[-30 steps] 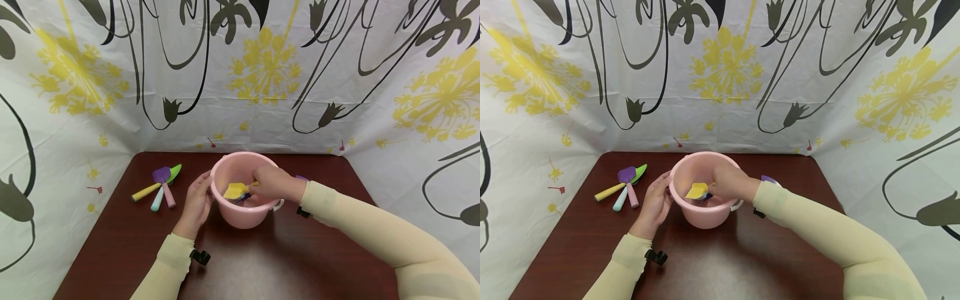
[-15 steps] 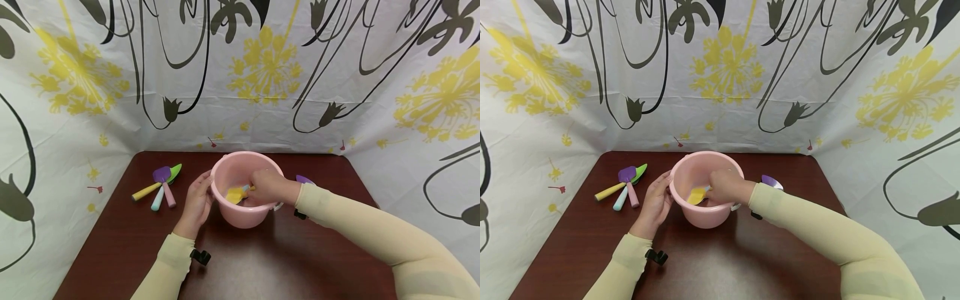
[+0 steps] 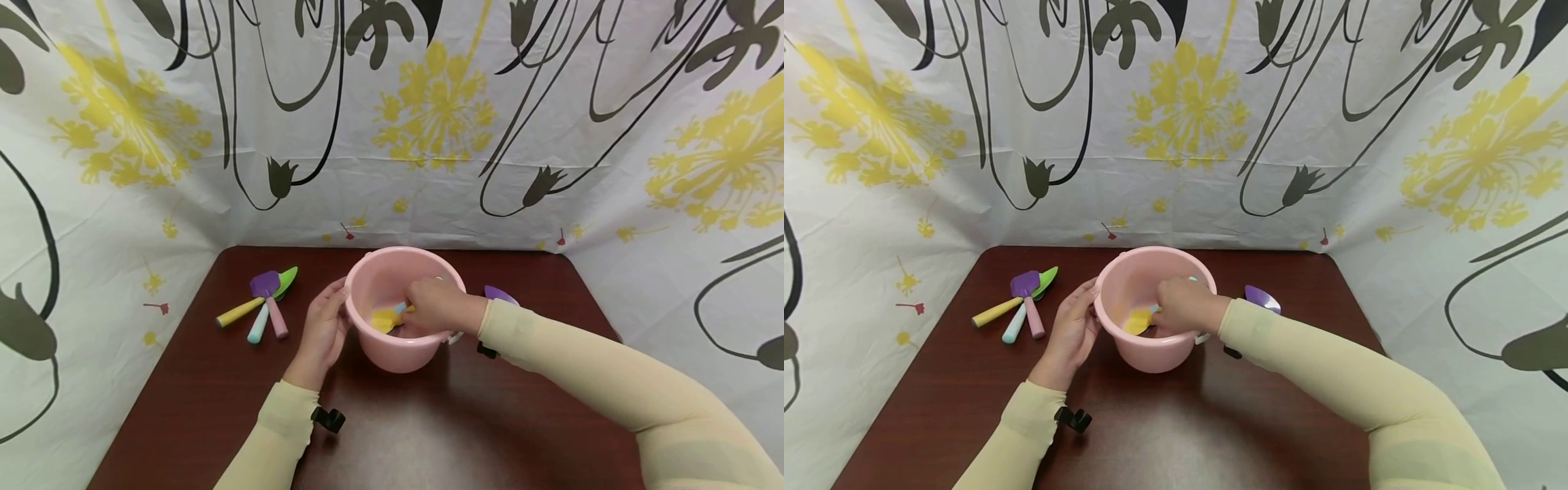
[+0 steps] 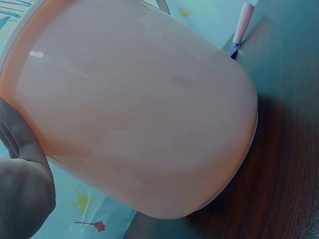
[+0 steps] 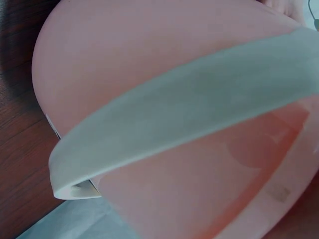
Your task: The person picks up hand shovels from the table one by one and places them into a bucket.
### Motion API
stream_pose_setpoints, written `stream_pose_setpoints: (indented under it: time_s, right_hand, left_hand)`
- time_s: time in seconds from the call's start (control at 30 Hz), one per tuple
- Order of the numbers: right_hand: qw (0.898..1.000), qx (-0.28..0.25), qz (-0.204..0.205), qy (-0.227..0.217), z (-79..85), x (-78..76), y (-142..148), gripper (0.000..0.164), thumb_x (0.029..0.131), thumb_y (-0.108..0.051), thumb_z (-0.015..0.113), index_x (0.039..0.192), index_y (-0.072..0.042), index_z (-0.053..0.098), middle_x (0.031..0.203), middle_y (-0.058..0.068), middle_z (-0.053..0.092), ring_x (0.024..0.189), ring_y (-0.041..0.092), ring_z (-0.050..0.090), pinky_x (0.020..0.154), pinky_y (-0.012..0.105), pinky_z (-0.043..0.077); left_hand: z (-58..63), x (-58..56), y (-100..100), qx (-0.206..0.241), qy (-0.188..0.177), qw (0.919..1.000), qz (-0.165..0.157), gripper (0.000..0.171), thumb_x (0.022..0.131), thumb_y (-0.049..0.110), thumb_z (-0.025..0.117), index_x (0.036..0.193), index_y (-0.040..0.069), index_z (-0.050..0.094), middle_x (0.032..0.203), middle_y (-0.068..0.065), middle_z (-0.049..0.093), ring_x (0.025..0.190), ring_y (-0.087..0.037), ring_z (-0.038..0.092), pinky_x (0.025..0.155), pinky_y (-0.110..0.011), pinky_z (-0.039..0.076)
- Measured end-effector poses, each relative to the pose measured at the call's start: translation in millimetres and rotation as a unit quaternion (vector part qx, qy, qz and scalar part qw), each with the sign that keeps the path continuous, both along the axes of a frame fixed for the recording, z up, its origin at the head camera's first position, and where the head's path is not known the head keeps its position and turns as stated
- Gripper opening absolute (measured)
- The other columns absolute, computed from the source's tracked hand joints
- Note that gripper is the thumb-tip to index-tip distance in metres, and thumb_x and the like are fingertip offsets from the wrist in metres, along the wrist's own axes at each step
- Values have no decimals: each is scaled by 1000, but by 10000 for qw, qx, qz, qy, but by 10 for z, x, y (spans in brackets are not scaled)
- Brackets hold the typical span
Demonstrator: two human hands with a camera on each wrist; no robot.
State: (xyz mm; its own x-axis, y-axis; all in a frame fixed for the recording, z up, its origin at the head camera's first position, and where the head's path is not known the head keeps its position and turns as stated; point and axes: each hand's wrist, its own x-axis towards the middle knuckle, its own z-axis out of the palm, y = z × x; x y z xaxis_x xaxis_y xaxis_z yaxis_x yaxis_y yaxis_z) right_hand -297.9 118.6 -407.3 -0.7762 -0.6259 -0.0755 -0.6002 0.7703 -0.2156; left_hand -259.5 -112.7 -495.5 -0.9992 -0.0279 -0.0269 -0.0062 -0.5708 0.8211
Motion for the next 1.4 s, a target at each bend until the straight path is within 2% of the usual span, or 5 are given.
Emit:
stream_pose_setpoints:
  time_s: [0.27, 0.67, 0.93, 1.17, 1.4]
  right_hand:
    - [9997, -223, 34, -60, -137, -109, 42, 38, 94, -33, 75, 62, -18, 61, 56, -6, 49, 54, 15, 47, 58, 35, 42]
    - [9978, -554, -70, -366, 142, 28, 37, 43, 98, -36, 82, 66, -16, 63, 56, -8, 47, 53, 11, 48, 58, 30, 42]
    - [9906, -1126, -778, -65, 383, 55, 249, 50, 96, -63, 80, 80, -17, 66, 63, -5, 56, 58, 16, 53, 59, 36, 45]
    - [9812, -1479, -1241, 45, 469, 61, 582, 42, 105, -56, 72, 92, -17, 73, 72, 0, 64, 64, 20, 58, 62, 40, 50]
    - [9659, -1831, -1801, 320, 382, 76, 1116, 47, 107, -57, 68, 95, -12, 77, 78, 1, 66, 72, 22, 59, 69, 40, 50]
  left_hand:
    - [8, -1, -1, 21, 34, 10000, -4, 37, 112, 21, 68, 145, 5, 68, 141, -13, 69, 94, -22, 57, 70, -22, 52]
    - [9, -21, -13, 62, 5, 10000, -37, 35, 112, 19, 67, 144, 5, 69, 143, -13, 69, 95, -23, 55, 70, -23, 51]
    - [20, -26, -22, 34, 23, 10000, -43, 37, 112, 20, 66, 145, 5, 68, 143, -13, 68, 97, -25, 53, 72, -23, 51]
    - [6, -20, -14, 8, -19, 10000, -30, 37, 113, 19, 64, 147, 3, 66, 140, -12, 68, 89, -19, 55, 70, -23, 49]
    - [-15, -16, -3, 38, 4, 10000, -31, 36, 113, 18, 64, 146, 5, 67, 142, -14, 68, 90, -20, 55, 69, -23, 50]
